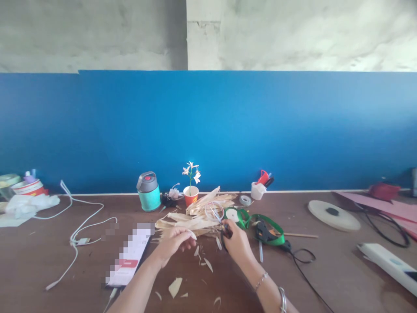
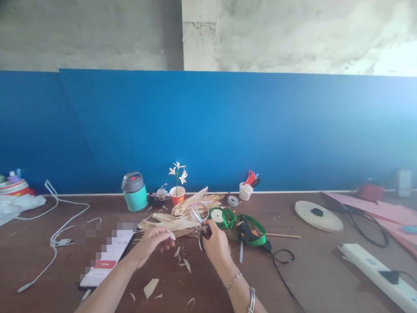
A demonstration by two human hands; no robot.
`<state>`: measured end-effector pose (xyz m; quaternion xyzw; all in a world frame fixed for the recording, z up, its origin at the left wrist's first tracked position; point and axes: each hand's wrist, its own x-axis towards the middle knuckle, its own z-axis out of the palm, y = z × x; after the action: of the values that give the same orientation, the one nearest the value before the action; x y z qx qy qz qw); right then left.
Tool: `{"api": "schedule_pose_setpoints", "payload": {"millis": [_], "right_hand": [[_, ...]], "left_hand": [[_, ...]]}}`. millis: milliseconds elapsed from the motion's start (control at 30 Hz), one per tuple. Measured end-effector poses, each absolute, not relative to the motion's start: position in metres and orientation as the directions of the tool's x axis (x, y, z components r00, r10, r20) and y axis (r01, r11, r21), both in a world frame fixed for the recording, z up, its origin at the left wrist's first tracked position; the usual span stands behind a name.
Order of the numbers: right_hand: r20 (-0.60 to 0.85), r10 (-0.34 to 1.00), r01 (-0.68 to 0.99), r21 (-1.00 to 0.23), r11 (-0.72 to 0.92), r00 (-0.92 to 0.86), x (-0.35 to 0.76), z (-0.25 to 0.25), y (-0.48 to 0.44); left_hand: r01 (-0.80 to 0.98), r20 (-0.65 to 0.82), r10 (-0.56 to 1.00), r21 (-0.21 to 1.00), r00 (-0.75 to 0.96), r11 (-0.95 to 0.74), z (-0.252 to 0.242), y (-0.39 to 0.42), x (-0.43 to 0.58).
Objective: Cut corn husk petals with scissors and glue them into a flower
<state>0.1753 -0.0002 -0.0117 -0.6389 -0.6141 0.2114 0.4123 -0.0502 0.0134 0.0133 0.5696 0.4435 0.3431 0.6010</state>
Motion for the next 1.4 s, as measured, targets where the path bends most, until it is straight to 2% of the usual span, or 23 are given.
{"api": "schedule_pose_setpoints", "payload": {"millis": [167, 333, 500, 567, 667, 767, 833, 867, 900, 967, 1067, 1200, 1300, 1400], "right_hand": [[0.175, 0.965, 0.719, -0.695, -0.02, 0.196, 0.19, -0.011, 0.006], [0.096, 0.987, 0.775, -0.631, -0.038, 0.126, 0.181, -0.015, 0.002], [0.056, 0.995, 0.845, -0.533, -0.036, 0.077, 0.169, -0.015, -0.008], [0.062, 0.996, 0.84, -0.542, -0.025, 0.07, 0.168, -0.016, -0.01], [0.1, 0.993, 0.803, -0.595, 0.006, 0.067, 0.167, -0.018, -0.009], [0.101, 0.989, 0.618, -0.786, 0.015, 0.104, 0.164, -0.017, -0.006], [0.043, 0.996, 0.319, -0.948, 0.015, 0.082, 0.159, -0.012, -0.005], [0.006, 0.999, 0.142, -0.99, 0.001, 0.038, 0.156, -0.009, -0.006], [-0.028, 1.0, -0.014, -0.999, -0.028, -0.01, 0.153, -0.006, -0.007], [-0.071, 0.992, -0.194, -0.977, -0.091, -0.106, 0.149, 0.001, -0.012], [-0.133, 0.974, -0.279, -0.943, -0.181, -0.182, 0.144, 0.006, -0.019], [-0.174, 0.951, -0.312, -0.916, -0.251, -0.256, 0.141, 0.005, -0.022], [-0.135, 0.967, -0.327, -0.923, -0.202, -0.217, 0.139, 0.006, -0.023], [-0.063, 0.986, -0.331, -0.937, -0.112, -0.155, 0.136, 0.009, -0.024]], "left_hand": [[0.297, -0.152, 0.896, 0.955, 0.417, 0.024, 0.006, 0.014, -0.045], [0.498, -0.165, 0.877, 0.862, 0.452, -0.095, -0.004, 0.013, -0.043], [0.627, -0.163, 0.9, 0.766, 0.404, -0.143, -0.008, 0.012, -0.045], [0.615, -0.094, 0.927, 0.772, 0.363, -0.163, -0.008, 0.014, -0.046], [0.542, 0.09, 0.965, 0.813, 0.245, -0.213, -0.005, 0.019, -0.049], [0.416, 0.187, 0.973, 0.88, 0.139, -0.229, -0.001, 0.021, -0.05], [0.282, 0.152, 0.977, 0.941, 0.147, -0.189, 0.001, 0.018, -0.046], [0.209, 0.111, 0.978, 0.967, 0.179, -0.148, 0.002, 0.016, -0.043], [0.135, 0.07, 0.971, 0.986, 0.23, -0.103, 0.002, 0.013, -0.039], [0.034, -0.01, 0.939, 0.999, 0.345, -0.002, 0.001, 0.007, -0.03], [-0.031, -0.068, 0.877, 0.995, 0.476, 0.094, -0.002, -0.002, -0.021], [-0.107, -0.073, 0.869, 0.984, 0.489, 0.142, -0.003, -0.004, -0.018], [-0.178, -0.09, 0.901, 0.967, 0.424, 0.181, -0.004, -0.001, -0.019], [-0.173, -0.109, 0.923, 0.968, 0.37, 0.183, -0.006, 0.003, -0.019]]}}
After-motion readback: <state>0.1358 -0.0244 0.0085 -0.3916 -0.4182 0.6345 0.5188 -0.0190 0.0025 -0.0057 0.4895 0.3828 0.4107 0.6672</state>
